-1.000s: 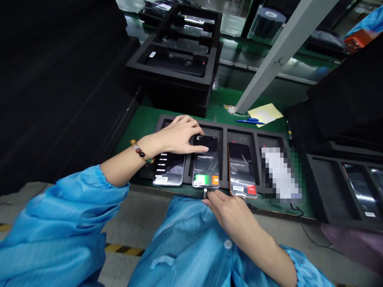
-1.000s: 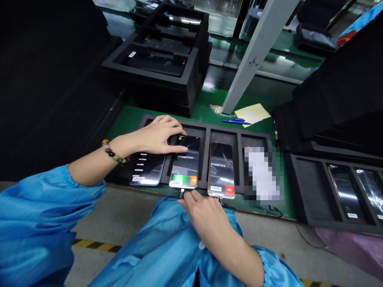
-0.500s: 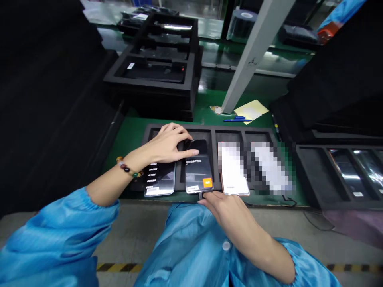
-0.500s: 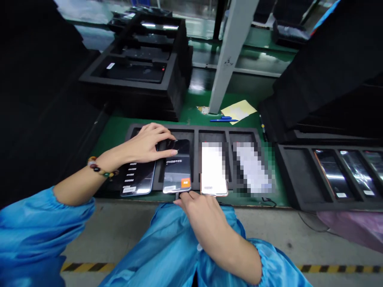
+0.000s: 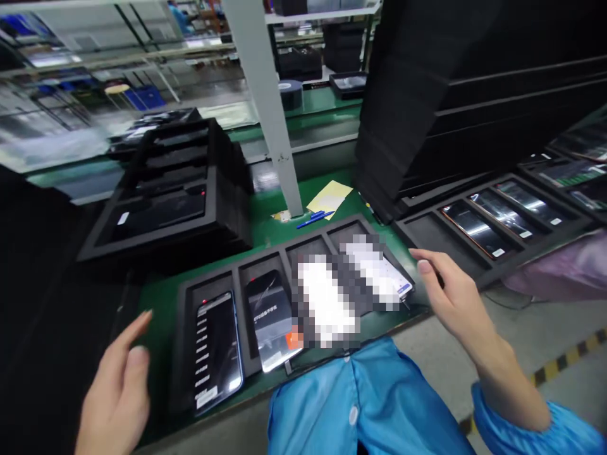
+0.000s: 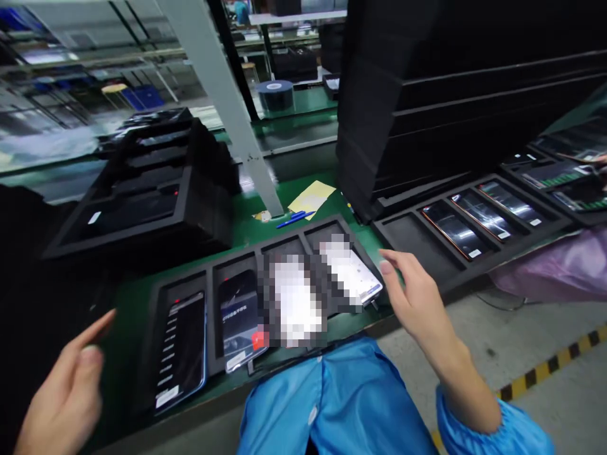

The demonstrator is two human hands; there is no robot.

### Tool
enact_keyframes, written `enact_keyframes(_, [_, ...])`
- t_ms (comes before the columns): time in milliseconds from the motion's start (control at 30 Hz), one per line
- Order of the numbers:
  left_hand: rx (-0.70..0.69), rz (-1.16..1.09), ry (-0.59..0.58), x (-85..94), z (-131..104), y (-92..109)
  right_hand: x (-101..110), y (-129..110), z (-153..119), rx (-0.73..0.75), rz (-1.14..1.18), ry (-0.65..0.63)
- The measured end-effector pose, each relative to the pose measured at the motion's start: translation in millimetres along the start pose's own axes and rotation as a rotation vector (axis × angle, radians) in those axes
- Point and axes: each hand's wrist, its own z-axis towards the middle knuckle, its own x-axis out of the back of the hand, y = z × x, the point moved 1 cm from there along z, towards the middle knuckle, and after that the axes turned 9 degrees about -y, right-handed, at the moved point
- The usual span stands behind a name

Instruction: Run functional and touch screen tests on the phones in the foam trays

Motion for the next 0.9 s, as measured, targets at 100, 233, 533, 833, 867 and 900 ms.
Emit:
enact_keyframes(100, [0.236,-0.339,-0.004,-22.6,-31,-26,-2,39,-9,-0.191,0.054,-0.144])
enact_keyframes(233, [0.268,-0.403,0.048,-50.3,-36,-16,-11,40,-16,-0.249,0.131,-0.201])
enact_keyframes(533, [0.145,-0.292,0.227,-55.4,3,7,-12,33,-20,0.009,0.115,-0.289])
enact_keyframes(833, [0.106,-0.245,0.357,-59.3,6,-9,-17,1,-22,0.195,-0.073,-0.28])
enact_keyframes(867, [0.085,-0.199,0.412,-60.2,6,-10,-22,-8,-22,0.252,-0.104,-0.319])
enact_keyframes(900, [0.054,-0.138,0.46,-61.1,4,-8,-27,-17,-22,0.306,-0.127,-0.368])
